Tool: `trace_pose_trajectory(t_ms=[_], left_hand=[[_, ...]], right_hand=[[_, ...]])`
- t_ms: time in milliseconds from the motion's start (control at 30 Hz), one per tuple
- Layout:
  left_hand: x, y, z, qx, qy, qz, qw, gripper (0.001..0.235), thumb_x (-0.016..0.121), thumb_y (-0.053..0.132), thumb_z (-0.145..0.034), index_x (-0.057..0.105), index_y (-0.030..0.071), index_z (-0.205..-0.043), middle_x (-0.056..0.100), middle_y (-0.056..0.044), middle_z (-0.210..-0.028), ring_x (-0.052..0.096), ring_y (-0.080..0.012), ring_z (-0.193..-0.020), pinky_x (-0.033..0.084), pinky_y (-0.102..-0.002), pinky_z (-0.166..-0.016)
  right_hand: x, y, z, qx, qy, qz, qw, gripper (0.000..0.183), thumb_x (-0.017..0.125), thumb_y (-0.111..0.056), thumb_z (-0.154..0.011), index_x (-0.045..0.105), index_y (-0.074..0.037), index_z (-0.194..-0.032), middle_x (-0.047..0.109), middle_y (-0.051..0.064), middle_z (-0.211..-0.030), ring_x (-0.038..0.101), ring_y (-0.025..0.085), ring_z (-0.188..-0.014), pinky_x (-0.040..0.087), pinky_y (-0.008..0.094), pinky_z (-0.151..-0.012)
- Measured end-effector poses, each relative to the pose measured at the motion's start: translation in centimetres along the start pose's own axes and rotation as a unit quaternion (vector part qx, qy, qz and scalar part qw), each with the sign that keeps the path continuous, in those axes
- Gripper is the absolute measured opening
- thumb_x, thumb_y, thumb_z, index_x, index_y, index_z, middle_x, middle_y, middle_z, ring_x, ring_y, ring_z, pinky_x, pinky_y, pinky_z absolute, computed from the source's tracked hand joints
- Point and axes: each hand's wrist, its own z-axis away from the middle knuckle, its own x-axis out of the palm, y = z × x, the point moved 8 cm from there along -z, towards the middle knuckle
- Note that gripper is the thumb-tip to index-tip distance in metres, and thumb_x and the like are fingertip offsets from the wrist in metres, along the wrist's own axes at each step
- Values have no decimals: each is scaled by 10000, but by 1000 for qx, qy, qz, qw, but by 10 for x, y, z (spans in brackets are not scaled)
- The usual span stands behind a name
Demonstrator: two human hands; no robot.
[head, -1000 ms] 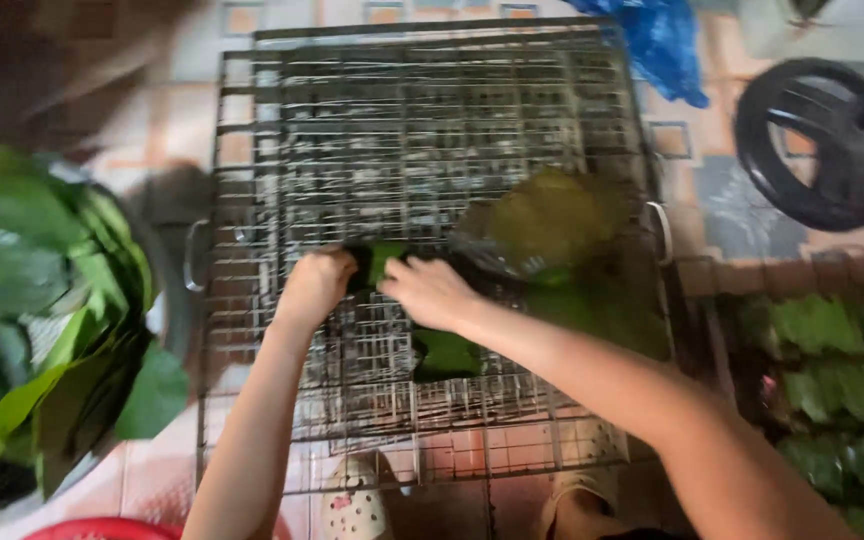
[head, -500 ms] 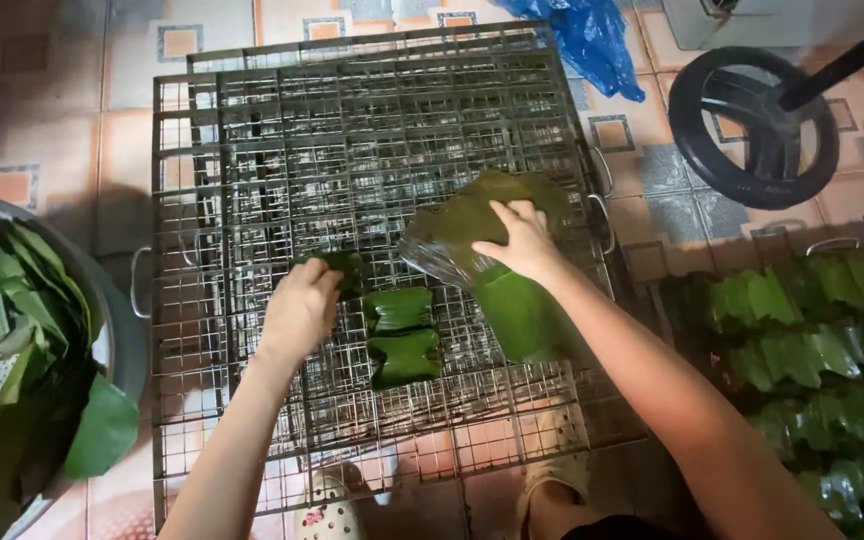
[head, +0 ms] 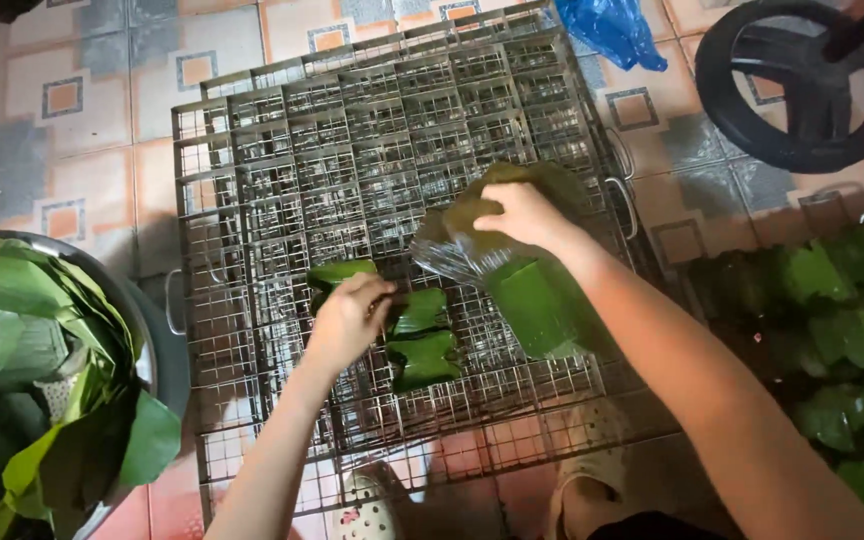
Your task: Wrapping small food portions into green leaves and arranging them neatly on metal steaming trays.
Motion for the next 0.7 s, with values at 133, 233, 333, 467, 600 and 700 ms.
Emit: trace_pose_trajectory(t_ms=[133,233,333,467,600,700], left_hand=[[9,38,-8,-157,-46,185,969,469,741,138,-882,614,95,-1332,686,-108,-1121,695,-228,-1076,593,-329,-983],[26,62,-10,-28,52,370,927,1166,930,108,-729,169,-2,-1605,327,-191,-1583,384,-314,-1433,330,-411,-1167],[88,29,2,-98,27,537,838,760,678,-60,-788,328,100,-1443,574,-75,-1267,573,-212,-1214,483,-341,-1054],[100,10,21,-157,-8,537,829,560,591,-74,-861,526,45,-1405,676,-92,-1289,604,-198,-1213,455,-320,-1073],[82,-9,39,-253,-39,516,817,365,589,-21,-885,654,-3,-1244,735,-110,-1159,683,-211,-1067,520,-325,-998],[75,-18,49,-301,-21,566,767,299,585,20,-900,667,-19,-1185,742,-120,-1119,701,-210,-1019,541,-345,-957]], right_hand=[[-38,-83,47,49,36,-136,989,335,778,-294,-914,697,-32,-1106,737,108,-915,711,211,-772,580,361,-711],[-16,-156,89,-237,-100,-261,931,226,718,-184,-970,740,-29,-1134,734,91,-1085,728,198,-938,616,364,-823],[5,-138,109,-140,-179,-149,962,246,739,-217,-935,736,-83,-1142,749,35,-1091,758,153,-895,632,305,-812],[21,-66,142,0,-248,134,959,266,670,-349,-1012,706,-117,-1138,744,16,-1104,749,174,-987,645,288,-893],[12,-68,173,-52,-125,195,972,863,910,-409,-616,587,-121,-1362,498,134,-1480,508,346,-1281,467,480,-972],[17,-47,184,-41,-69,185,980,742,880,-421,-692,596,-104,-1299,508,134,-1451,515,333,-1278,448,480,-1037]])
